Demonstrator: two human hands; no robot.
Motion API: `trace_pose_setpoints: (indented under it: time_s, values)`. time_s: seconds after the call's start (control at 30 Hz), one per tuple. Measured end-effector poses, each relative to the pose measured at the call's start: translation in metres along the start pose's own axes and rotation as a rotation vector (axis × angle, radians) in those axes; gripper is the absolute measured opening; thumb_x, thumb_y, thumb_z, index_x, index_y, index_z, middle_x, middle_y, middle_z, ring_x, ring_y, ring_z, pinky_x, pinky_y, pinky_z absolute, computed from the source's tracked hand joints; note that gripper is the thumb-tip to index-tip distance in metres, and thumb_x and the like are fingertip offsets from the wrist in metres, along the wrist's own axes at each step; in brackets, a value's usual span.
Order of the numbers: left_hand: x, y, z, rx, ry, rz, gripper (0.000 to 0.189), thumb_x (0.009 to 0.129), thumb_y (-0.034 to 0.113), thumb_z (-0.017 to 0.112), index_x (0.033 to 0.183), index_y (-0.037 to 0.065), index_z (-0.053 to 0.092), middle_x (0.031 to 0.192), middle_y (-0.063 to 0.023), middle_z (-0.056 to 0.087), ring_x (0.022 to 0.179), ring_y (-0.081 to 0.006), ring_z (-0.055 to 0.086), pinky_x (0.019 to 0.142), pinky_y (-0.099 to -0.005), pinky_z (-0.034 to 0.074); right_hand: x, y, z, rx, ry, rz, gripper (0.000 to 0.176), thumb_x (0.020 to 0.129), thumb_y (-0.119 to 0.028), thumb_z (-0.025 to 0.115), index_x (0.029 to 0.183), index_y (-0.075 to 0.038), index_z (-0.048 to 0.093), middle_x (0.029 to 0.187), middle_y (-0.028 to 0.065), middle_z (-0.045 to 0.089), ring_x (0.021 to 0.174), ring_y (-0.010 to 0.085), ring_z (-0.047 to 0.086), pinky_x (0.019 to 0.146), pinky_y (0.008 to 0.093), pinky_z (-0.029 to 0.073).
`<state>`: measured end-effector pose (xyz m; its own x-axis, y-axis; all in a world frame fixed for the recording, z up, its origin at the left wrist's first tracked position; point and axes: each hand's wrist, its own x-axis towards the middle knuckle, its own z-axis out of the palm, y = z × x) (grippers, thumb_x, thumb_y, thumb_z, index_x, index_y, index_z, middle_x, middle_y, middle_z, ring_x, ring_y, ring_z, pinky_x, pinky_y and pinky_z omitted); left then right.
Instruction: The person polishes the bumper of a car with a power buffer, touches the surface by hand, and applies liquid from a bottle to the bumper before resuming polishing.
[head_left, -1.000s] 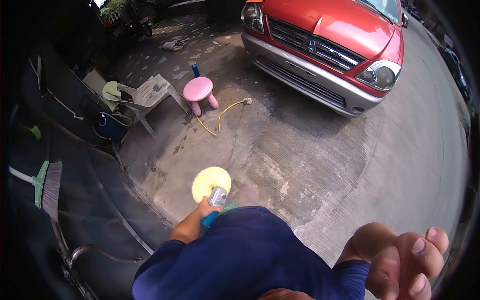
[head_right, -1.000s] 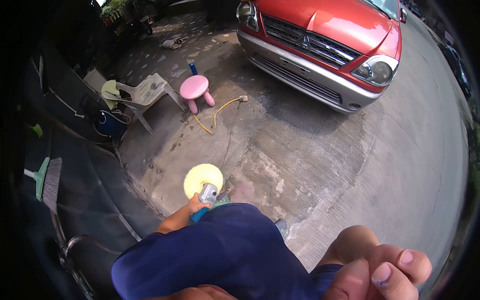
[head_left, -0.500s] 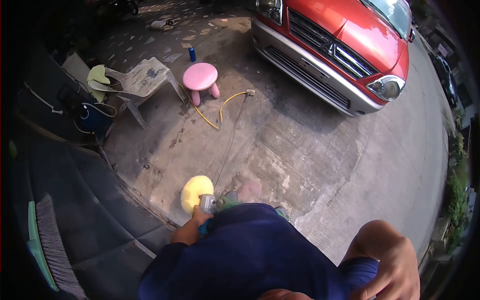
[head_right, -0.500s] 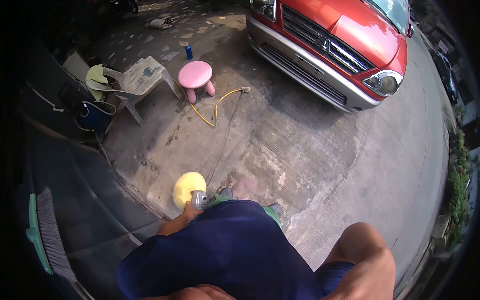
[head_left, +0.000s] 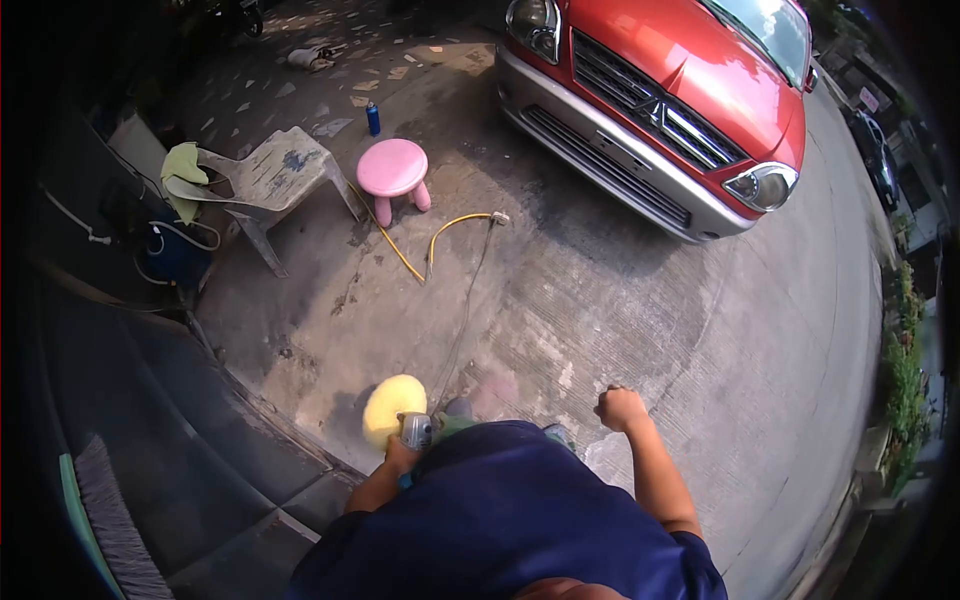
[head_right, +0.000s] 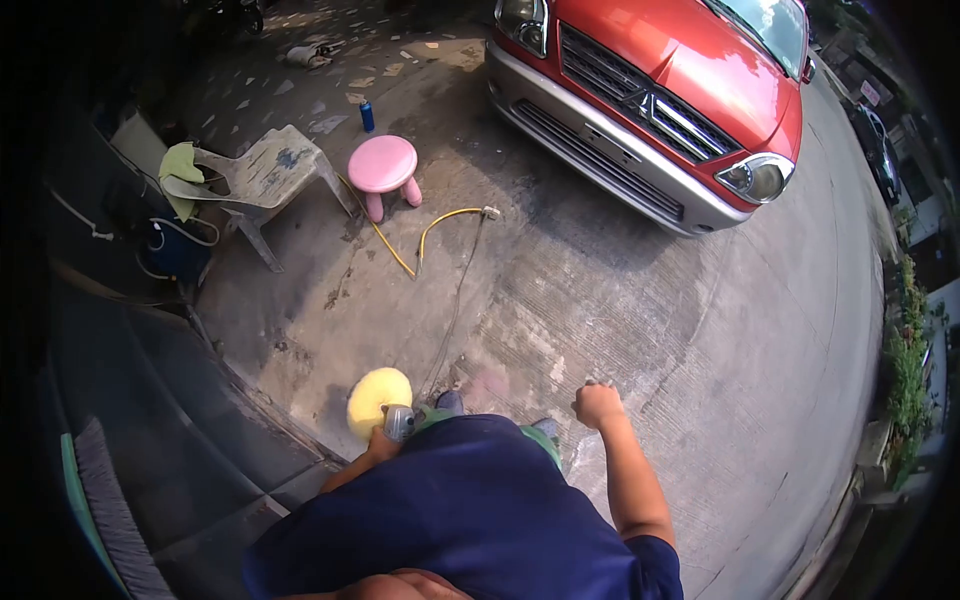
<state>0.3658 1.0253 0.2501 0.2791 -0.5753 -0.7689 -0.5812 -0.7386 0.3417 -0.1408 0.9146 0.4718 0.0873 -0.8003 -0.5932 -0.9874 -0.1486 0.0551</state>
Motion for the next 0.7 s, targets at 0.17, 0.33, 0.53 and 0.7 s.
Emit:
trace_pose_setpoints:
  time_s: [0.17,0.33,0.53,0.7]
  values:
    - [0.034,-0.014,-0.007,-0.005,-0.033,0.174,0.089,0.077,0.048,0.094,0.129,-0.006,0.047,0.121,-0.0274,0.07,0.112,-0.0378,0.071,0.093,-0.0484,0.056,-0.035,-0.018,0.2,0.474,-0.441,0.17,0.044,0.092,-0.036,0.066,0.124,-0.009,0.079,0.134,0.0213,0.073,0.128,0.0401,0.068,0.109,0.0474,0.054]
    - [0.023,0.034,-0.044,-0.039,-0.074,0.285,0.083,0.075,0.037,0.097,0.127,-0.004,0.047,0.118,-0.0253,0.07,0.111,-0.035,0.071,0.094,-0.0453,0.056,-0.046,-0.056,0.206,0.735,-0.065,0.359,0.034,0.087,-0.018,0.069,0.116,-0.006,0.08,0.11,0.0228,0.079,0.105,0.0404,0.076,0.096,0.048,0.06]
    - [0.018,0.145,-0.086,-0.105,-0.215,0.831,0.092,0.061,0.02,0.103,0.131,0.003,0.045,0.119,-0.0177,0.07,0.112,-0.0278,0.07,0.097,-0.0415,0.057,0.013,-0.082,0.074,1.007,0.18,0.114,0.06,0.088,-0.046,0.085,0.126,-0.001,0.074,0.113,0.0193,0.08,0.102,0.0343,0.078,0.094,0.0451,0.061]
    - [-0.082,0.313,-0.097,-0.128,-0.48,1.004,0.098,0.062,0.017,0.102,0.142,0.004,0.046,0.128,-0.0142,0.068,0.121,-0.0237,0.066,0.104,-0.0398,0.054,0.023,-0.131,-0.007,1.098,0.553,-0.34,0.098,0.074,-0.047,0.096,0.151,-0.003,0.053,0.133,0.0222,0.071,0.12,0.0368,0.071,0.105,0.0455,0.056]
